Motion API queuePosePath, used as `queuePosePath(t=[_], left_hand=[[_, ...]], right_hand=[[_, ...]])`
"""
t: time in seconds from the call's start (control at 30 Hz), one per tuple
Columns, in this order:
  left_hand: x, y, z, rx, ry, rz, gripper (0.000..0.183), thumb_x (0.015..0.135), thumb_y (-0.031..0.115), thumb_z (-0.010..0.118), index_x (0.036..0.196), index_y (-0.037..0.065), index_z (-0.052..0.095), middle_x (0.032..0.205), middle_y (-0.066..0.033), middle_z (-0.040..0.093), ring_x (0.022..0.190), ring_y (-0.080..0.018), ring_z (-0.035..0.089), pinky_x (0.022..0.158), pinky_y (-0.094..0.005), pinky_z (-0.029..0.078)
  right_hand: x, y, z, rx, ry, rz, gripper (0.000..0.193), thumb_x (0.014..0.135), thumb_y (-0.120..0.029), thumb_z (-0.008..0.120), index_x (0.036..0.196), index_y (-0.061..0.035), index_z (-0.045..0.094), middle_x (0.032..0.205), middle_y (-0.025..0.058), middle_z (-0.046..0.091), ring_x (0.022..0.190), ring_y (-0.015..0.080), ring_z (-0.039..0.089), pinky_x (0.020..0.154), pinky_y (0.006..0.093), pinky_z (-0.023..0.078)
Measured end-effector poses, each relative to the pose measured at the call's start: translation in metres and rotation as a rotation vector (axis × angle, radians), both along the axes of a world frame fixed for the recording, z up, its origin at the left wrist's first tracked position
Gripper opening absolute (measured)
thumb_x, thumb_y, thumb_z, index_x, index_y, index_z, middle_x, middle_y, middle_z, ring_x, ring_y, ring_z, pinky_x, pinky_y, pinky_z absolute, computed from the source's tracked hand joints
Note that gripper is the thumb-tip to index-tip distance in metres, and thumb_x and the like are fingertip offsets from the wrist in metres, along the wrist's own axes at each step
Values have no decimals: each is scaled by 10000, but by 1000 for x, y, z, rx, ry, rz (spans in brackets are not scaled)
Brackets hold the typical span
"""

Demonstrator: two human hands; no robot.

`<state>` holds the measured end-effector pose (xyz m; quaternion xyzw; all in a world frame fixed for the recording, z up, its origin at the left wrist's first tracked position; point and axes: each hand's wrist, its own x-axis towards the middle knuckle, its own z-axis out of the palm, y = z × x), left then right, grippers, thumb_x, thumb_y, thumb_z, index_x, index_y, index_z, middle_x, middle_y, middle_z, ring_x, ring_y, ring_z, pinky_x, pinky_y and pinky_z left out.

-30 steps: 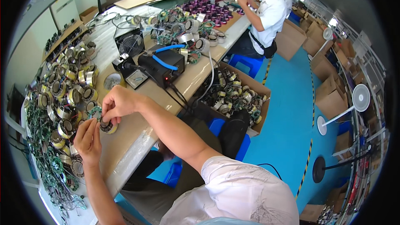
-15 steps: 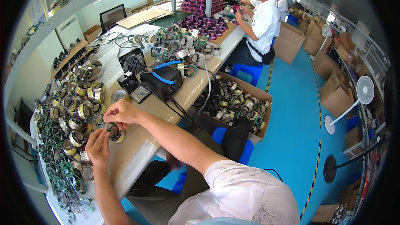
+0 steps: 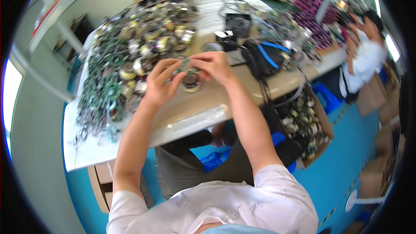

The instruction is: Soldering wires onto small circular printed circuit boards at a manufacturing workbench.

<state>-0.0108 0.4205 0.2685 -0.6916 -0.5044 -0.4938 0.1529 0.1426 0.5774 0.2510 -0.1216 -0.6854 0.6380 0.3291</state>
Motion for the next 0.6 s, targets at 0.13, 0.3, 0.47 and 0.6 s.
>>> queuePosePath(t=[0.13,0.3,0.47,0.6], left_hand=[[-24,-10,6,44,75,179,201,870,-5,730,1069,-20,749,689,-90,631,582,-215,585,553,-327,481],[-14,2,25,-98,-371,67,251,919,60,729,1167,27,744,667,-26,592,575,-78,516,524,-246,398],[-12,5,-15,-123,-665,11,161,884,40,769,1042,14,785,716,6,639,614,-55,533,555,-208,412],[2,-5,-11,-125,-841,13,89,889,39,769,954,-15,742,769,44,652,673,-8,524,576,-176,408]], right_hand=[[-18,-10,-6,-55,-83,19,268,903,-157,757,1097,27,745,840,66,756,502,55,575,419,201,424],[-14,-8,-2,-73,-33,7,241,899,-129,755,1079,31,748,857,82,756,494,47,561,402,192,407],[-16,-4,-5,-47,-18,-25,227,910,-105,736,1089,34,745,861,100,757,491,51,560,400,197,404],[-15,-2,-1,-19,1,-18,218,894,-104,752,1067,29,756,860,76,760,509,45,577,401,189,416]])
